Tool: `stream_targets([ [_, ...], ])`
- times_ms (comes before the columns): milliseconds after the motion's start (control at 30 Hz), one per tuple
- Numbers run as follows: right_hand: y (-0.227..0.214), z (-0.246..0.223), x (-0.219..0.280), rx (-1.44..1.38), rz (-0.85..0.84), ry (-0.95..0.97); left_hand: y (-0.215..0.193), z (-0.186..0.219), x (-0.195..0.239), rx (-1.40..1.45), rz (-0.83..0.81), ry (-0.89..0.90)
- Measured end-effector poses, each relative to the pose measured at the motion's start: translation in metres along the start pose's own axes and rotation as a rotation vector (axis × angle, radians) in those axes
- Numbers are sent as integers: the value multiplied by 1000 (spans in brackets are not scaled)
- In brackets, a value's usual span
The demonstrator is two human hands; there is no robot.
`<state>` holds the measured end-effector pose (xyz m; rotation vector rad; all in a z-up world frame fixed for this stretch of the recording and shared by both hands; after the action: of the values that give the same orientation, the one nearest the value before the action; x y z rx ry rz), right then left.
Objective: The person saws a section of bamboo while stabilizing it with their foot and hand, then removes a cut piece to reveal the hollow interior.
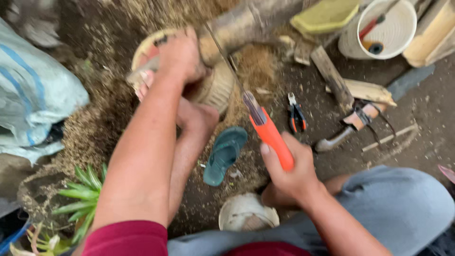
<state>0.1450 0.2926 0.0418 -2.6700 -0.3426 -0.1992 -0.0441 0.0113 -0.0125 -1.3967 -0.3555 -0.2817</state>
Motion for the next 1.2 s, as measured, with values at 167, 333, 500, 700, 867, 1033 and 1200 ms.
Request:
stream_targets([
  [167, -35, -14, 44, -6, 7, -200, 9, 0, 3, -19, 47, 22],
  [333, 11, 11, -34, 7, 37, 19, 4, 2, -2, 13, 70, 32],
  [500, -8, 11, 20, -79, -35, 54, 11, 0, -2, 12, 43, 32],
  [700, -17, 18, 35, 82, 37, -94, 12, -3, -9, -21, 46, 12],
  [867, -14, 23, 9, 83, 47, 28, 0, -7, -10, 27, 72, 52],
  [1033, -31, -16, 35, 61, -16, -85, 12, 4, 2, -54, 86, 128],
  [1200, -32, -15, 41, 11, -32, 57, 5, 8, 0, -73, 35, 118],
])
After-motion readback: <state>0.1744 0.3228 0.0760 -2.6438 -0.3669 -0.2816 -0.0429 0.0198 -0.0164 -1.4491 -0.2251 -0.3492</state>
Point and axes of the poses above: each hand's wrist, its own x-axis away from the middle knuckle, its own y-axis out of the palm, z = x × y, the point moved 5 cm from there along -x, towards the middle knuckle, and after that the axes turned 3 degrees about y, right-handed, at the moved point
